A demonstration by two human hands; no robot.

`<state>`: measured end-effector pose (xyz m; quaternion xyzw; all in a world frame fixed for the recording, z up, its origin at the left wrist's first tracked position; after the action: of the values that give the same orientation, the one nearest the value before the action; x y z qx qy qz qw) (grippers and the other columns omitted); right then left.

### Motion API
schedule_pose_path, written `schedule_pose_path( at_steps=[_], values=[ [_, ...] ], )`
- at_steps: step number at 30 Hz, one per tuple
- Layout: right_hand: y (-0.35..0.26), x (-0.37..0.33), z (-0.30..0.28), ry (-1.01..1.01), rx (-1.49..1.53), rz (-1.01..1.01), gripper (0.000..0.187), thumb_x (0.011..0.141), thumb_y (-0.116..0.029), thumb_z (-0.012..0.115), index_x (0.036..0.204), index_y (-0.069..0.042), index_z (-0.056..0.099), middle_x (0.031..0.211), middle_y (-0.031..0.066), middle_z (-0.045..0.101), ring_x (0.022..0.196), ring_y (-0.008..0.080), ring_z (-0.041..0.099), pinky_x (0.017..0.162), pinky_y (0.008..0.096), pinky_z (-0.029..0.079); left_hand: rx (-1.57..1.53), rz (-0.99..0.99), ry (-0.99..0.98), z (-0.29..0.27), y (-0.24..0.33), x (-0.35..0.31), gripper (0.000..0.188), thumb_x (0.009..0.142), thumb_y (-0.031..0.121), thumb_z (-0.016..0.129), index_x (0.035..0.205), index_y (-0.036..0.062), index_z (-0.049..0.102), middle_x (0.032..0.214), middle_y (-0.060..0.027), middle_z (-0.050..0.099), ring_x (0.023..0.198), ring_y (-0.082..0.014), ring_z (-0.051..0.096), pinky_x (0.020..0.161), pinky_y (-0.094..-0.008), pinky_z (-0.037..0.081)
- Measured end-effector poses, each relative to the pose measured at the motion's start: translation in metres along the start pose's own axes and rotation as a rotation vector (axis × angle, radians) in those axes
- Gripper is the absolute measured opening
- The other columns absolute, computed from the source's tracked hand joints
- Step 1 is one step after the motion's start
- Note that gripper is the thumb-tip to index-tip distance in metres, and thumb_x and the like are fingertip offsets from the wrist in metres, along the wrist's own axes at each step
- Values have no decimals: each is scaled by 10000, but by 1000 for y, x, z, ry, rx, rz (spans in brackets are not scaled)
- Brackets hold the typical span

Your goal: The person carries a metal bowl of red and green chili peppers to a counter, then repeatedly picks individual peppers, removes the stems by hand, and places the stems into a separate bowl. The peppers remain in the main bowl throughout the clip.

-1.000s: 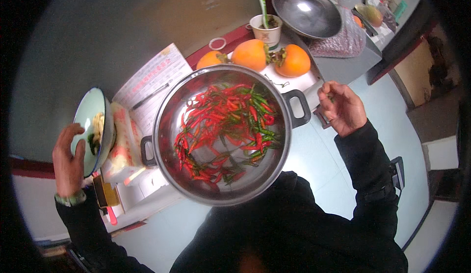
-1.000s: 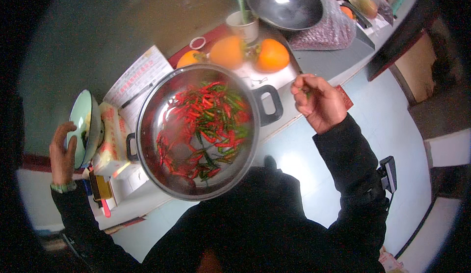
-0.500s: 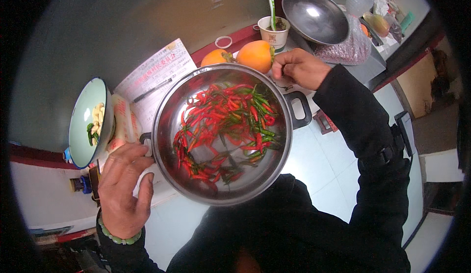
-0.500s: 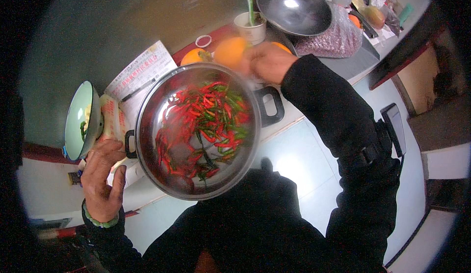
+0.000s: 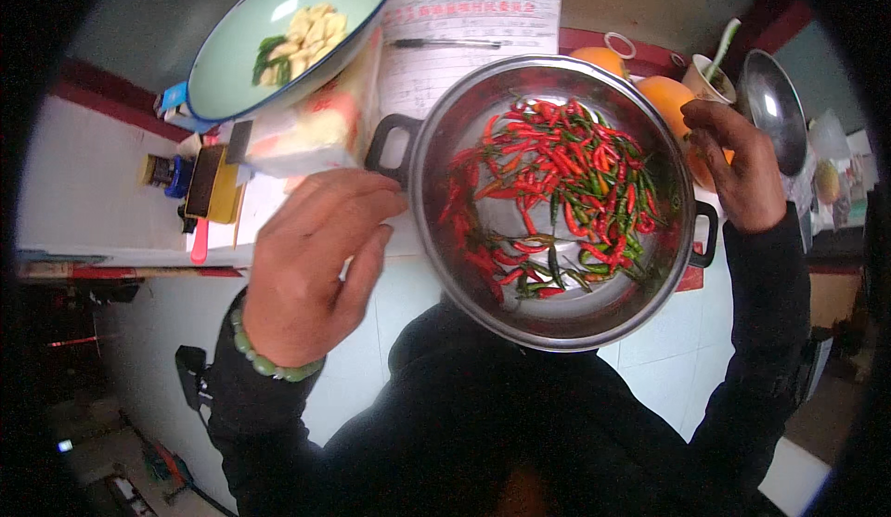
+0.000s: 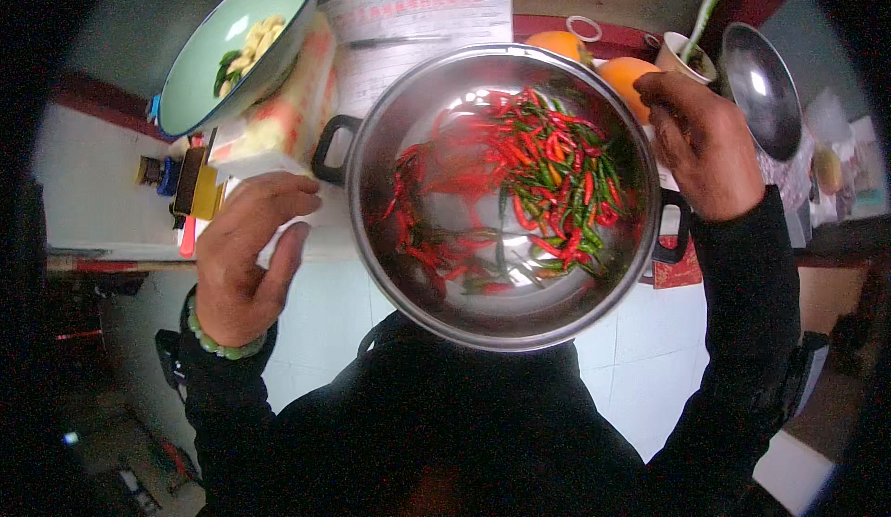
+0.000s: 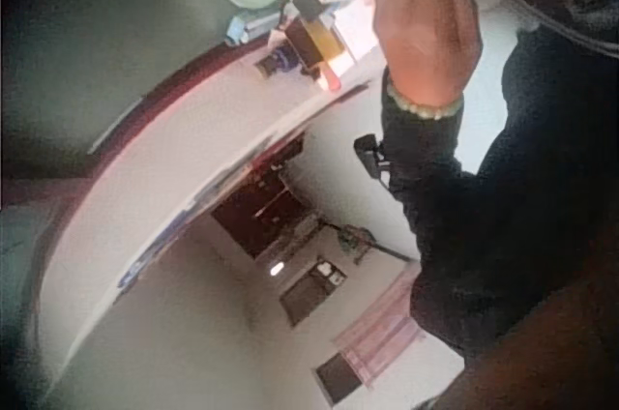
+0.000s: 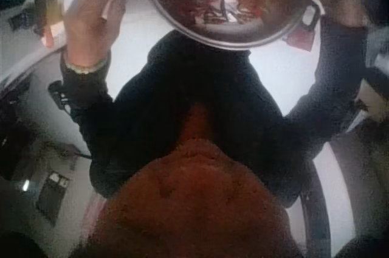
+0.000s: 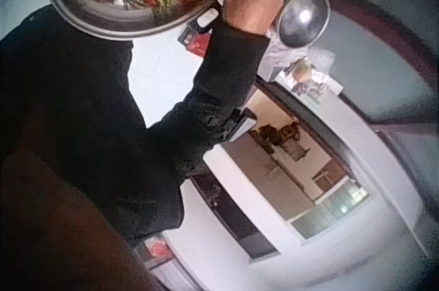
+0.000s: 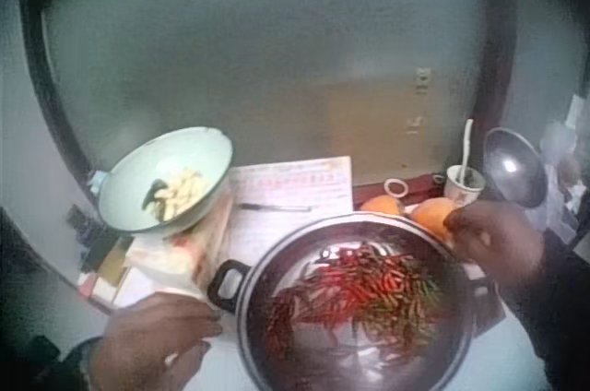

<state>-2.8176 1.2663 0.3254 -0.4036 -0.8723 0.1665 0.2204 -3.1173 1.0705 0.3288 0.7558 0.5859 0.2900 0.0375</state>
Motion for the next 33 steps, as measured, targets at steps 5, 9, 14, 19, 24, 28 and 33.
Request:
schedule_pose_path(
  at_steps=[5,9,14,19,24,28,33],
  values=[
    [-75,4,55,-382,190,-477,263,735,87,511,974,17,594,960,166,600,911,295,605,774,356,497,-169,-64,55,33,-9,-18,188,741,-41,583,927,-14,591,954,-159,591,837,-320,612,716,-358,509],
    [-98,19,119,-521,-74,-586,269,701,24,563,967,-7,596,961,154,568,873,331,592,706,395,497,-279,-147,74,49,-12,-30,199,727,-54,600,917,6,607,965,-147,612,842,-293,627,727,-343,520],
    [-99,24,134,-497,-153,-644,248,785,-84,508,1015,-32,586,999,154,582,947,307,585,810,383,497,-299,-87,140,54,-17,-35,188,741,-23,582,925,18,583,951,-133,589,804,-316,609,673,-366,508],
    [-90,24,119,-533,-189,-548,184,758,-102,559,933,-50,585,914,121,589,879,329,584,753,404,494,-298,-68,160,58,-22,-34,182,746,-12,578,926,18,576,951,-137,583,791,-329,604,663,-370,510],
    [-70,25,100,-509,217,-191,66,750,-2,531,807,-32,515,726,52,548,693,217,573,599,311,440,-322,-99,135,58,-22,-29,174,763,7,572,937,15,572,955,-146,581,802,-336,604,669,-374,513],
    [-64,24,89,-479,865,114,67,835,18,522,882,-28,534,764,-14,561,635,64,548,559,209,419,-359,-131,130,54,-19,-18,197,775,21,571,972,20,568,967,-162,588,824,-337,605,678,-382,513],
    [-70,17,76,-555,1082,180,107,874,-45,562,974,-7,560,792,15,595,666,60,564,607,181,445,-697,-252,100,60,-9,9,193,802,40,548,993,10,559,869,-172,617,772,-313,629,648,-352,509]
  ],
)
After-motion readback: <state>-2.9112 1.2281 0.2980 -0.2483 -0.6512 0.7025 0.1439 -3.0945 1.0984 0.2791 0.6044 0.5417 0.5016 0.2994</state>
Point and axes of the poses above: each hand's wrist, its own x-axis towards the middle knuckle, its own z-axis out of the palm, y = z × x, the point moved 1 cm from there along x, towards the middle knuckle
